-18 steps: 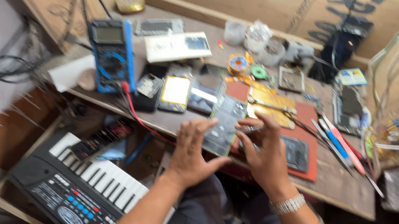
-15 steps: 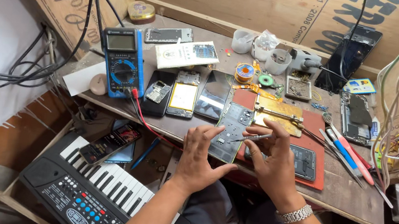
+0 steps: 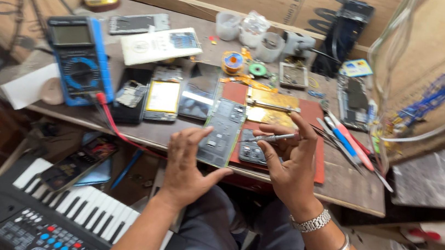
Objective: The person sits at a cluttered repair workbench and uses a precision screwdriver on the back of a disassembled smartphone, repeatedly working on its internal components while steadying the phone with the other hand. Other disassembled phones, batteries, and repair tools remain spread across the bench around the work area.
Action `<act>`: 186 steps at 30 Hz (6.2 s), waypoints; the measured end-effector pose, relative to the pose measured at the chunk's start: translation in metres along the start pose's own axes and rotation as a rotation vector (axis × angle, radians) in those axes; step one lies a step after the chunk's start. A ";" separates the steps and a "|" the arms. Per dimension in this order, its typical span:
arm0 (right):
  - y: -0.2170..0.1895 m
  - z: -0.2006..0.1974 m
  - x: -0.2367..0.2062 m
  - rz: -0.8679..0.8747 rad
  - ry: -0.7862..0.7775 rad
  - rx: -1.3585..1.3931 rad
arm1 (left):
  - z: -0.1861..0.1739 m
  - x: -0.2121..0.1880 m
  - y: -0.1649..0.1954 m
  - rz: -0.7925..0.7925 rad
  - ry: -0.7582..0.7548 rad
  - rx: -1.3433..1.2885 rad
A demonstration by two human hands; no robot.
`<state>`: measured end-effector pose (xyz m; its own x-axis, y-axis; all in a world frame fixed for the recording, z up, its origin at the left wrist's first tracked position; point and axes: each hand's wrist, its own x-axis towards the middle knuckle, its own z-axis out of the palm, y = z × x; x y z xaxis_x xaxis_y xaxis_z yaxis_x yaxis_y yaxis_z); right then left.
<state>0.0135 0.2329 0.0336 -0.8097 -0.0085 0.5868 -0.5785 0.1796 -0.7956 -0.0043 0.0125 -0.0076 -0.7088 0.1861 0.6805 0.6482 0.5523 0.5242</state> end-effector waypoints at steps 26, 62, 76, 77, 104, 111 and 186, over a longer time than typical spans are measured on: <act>0.028 -0.155 -0.056 -0.049 0.197 -0.239 | 0.037 0.004 0.024 -0.039 -0.056 0.017; 0.034 -0.147 -0.048 -0.035 0.172 -0.177 | 0.032 0.012 0.019 -0.020 -0.048 0.032; 0.030 -0.147 -0.048 -0.022 0.164 -0.180 | 0.032 0.011 0.020 -0.028 -0.054 0.024; 0.030 -0.147 -0.047 0.002 0.170 -0.176 | 0.032 0.011 0.020 -0.030 -0.054 0.024; -0.044 -0.133 0.008 -0.085 0.030 -0.693 | 0.025 0.008 0.026 -0.019 -0.062 0.031; -0.046 -0.131 0.011 -0.038 0.088 -0.478 | 0.023 0.008 0.025 -0.006 -0.052 0.034; 0.006 0.001 0.014 0.060 -0.168 0.076 | 0.018 0.010 0.015 -0.004 -0.014 0.005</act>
<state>-0.0009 0.2325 0.0370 -0.8442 -0.1655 0.5098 -0.5295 0.1095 -0.8412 -0.0069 0.0378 -0.0020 -0.7151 0.1957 0.6711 0.6443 0.5569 0.5241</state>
